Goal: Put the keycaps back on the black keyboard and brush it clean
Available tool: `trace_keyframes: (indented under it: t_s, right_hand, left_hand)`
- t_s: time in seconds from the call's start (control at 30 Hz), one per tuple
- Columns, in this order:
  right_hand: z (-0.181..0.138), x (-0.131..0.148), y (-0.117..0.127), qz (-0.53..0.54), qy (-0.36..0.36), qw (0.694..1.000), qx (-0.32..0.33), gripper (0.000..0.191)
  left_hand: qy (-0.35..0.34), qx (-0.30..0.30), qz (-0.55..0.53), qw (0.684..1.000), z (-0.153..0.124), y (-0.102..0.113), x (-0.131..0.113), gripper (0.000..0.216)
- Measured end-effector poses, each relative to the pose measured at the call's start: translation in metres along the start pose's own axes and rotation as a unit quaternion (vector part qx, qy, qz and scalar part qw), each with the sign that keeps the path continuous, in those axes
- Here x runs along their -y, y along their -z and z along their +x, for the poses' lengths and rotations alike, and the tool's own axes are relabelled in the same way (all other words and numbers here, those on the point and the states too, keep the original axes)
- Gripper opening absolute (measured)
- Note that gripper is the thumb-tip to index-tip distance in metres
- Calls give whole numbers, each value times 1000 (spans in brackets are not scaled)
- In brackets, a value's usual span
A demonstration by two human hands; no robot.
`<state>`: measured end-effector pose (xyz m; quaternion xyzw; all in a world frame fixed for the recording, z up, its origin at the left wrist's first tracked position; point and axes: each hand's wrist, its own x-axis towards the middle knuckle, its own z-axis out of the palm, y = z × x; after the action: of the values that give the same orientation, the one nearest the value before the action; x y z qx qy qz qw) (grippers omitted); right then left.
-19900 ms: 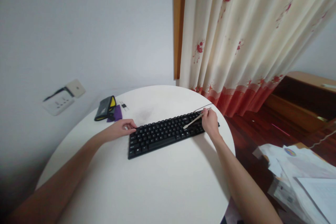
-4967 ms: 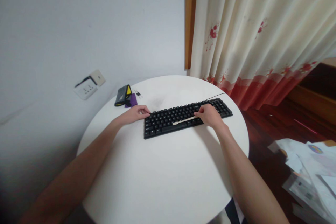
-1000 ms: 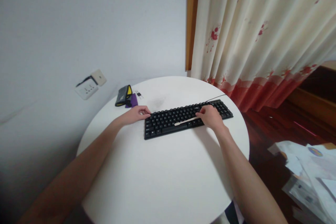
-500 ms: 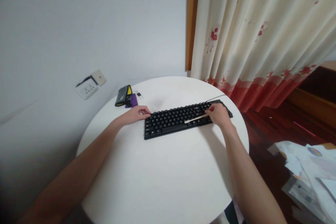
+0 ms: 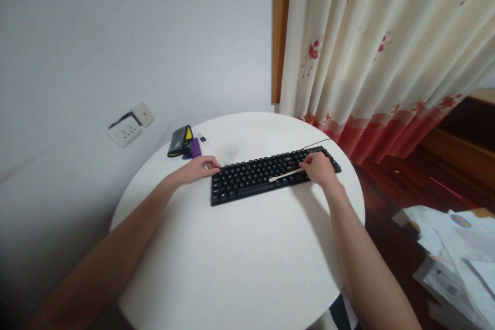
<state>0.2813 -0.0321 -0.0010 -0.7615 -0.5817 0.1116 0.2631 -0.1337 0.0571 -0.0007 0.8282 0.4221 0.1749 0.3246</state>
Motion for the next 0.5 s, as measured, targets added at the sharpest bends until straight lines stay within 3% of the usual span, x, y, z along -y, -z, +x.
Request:
trace_keyframes:
  t_s: [0.37, 0.5]
  right_hand:
    - [-2, -2, 9, -2, -11, 999, -34, 14]
    - [0, -1, 10, 27, 15, 999, -41, 18]
  left_hand:
    - [-6, -1, -4, 1000, 0, 0, -1, 31]
    - [-6, 0, -3, 1000, 0, 0, -1, 30]
